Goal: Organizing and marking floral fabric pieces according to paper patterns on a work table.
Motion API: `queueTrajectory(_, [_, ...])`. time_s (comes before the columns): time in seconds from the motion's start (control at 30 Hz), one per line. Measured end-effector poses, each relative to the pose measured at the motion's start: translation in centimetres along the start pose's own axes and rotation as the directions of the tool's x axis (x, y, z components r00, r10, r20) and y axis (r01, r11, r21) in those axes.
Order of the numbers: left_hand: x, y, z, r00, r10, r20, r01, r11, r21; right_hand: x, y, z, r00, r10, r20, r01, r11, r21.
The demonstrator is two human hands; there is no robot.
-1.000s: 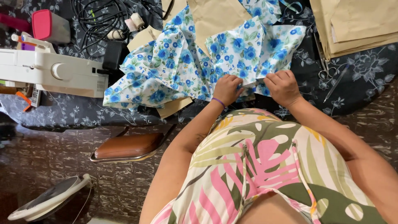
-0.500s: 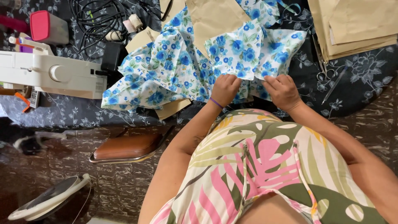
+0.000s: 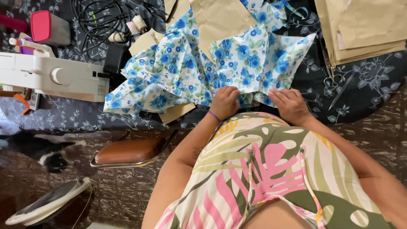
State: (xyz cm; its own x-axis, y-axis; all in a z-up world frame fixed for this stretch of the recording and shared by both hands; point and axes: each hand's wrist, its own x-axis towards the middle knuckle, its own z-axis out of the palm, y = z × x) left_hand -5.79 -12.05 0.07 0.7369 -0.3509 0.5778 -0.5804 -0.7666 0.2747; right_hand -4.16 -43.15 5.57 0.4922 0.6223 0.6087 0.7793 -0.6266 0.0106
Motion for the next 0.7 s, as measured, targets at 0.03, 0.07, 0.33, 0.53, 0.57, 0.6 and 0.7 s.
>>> queueTrajectory(0.03, [0.1,-0.1,-1.2,1.000,0.000,-0.002,0.000,1.000,0.000,-0.8,0.5,-0.2,1.000,-0.001,0.000,0.001,1.000,-0.001])
queueTrajectory(0.07, [0.2,-0.2,-2.5,0.999,0.039,0.009,-0.039,0.999,-0.004,-1.6,1.0,-0.3,0.999,0.017,0.031,-0.017,1.000,-0.012])
queueTrajectory(0.33, [-2.2,-3.6,-2.9,0.994,0.094,0.047,-0.102,0.966,0.238,-3.2,3.3,1.3,0.994,0.072,0.080,-0.057,0.983,-0.173])
queueTrajectory(0.53, [-0.9,-4.3,-2.0,0.992,0.124,0.004,-0.122,0.966,0.228,-2.0,3.9,2.5,0.995,0.091,0.048,-0.081,0.981,-0.178])
queueTrajectory(0.57, [-0.9,-4.4,-2.0,0.993,0.115,-0.004,-0.112,0.973,0.201,-2.4,4.2,2.9,0.992,0.112,0.052,-0.103,0.985,-0.138])
queueTrajectory(0.6, [-0.8,-4.5,-1.9,0.994,0.106,-0.012,-0.103,0.980,0.173,-2.9,4.5,3.2,0.990,0.132,0.057,-0.126,0.987,-0.099])
queueTrajectory(0.7, [-0.1,-4.5,-2.6,0.995,0.076,-0.063,-0.067,0.990,0.125,-3.0,5.7,3.3,0.981,0.188,0.038,-0.184,0.979,-0.084])
